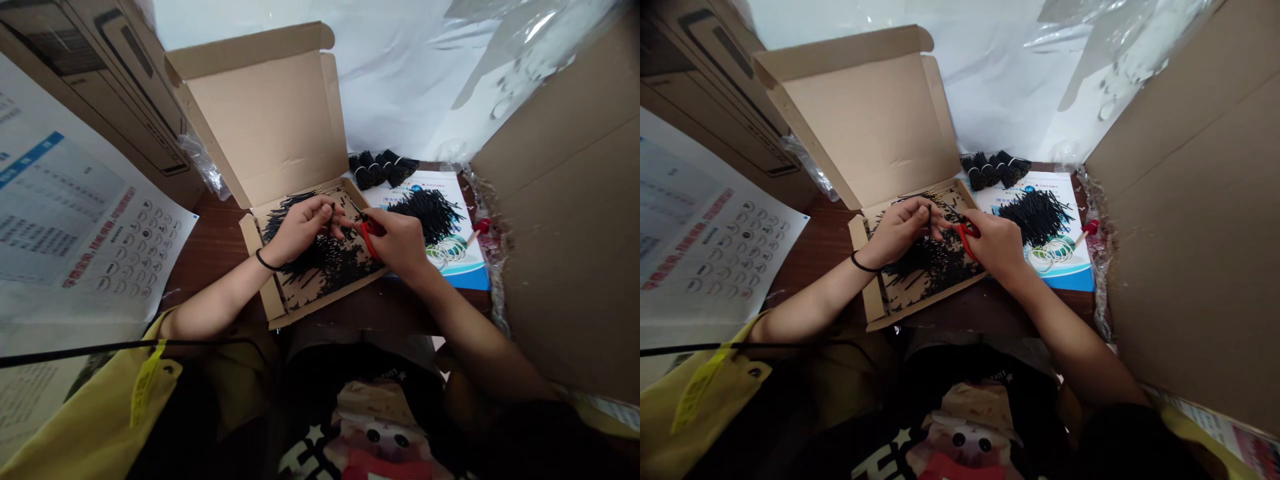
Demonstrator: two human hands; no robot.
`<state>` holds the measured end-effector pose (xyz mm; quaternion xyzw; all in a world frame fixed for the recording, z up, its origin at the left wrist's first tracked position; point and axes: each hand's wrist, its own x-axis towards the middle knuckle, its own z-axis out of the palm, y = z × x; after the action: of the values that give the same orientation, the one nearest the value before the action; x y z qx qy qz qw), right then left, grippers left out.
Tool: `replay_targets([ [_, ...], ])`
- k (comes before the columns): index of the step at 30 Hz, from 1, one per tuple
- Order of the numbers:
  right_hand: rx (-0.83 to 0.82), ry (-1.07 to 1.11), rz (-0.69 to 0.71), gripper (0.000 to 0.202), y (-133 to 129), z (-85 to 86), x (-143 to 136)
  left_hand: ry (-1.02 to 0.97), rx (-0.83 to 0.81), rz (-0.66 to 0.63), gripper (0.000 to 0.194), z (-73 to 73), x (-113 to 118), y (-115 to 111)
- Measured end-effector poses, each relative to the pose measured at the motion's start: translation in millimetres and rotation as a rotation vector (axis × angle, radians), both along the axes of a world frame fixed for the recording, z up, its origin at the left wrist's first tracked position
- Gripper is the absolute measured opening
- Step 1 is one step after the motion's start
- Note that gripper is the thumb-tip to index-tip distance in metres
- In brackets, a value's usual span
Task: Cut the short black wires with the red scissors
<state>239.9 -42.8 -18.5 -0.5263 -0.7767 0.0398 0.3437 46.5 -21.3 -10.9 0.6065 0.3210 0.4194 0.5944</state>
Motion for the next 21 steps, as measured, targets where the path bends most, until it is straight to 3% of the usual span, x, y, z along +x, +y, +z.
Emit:
replay_targets([
  [10, -0.032, 0.042, 0.023, 0.025, 1.1, -1.4, 0.8, 0.009, -0.033, 0.000, 0.031, 0.9, 1.2, -0.9],
  [21, 0.002, 0.105, 0.085, 0.021, -1.6, 0.3, -0.7, 0.184, 0.158, 0.121, 0.027, 3.5, 0.6, -2.6],
])
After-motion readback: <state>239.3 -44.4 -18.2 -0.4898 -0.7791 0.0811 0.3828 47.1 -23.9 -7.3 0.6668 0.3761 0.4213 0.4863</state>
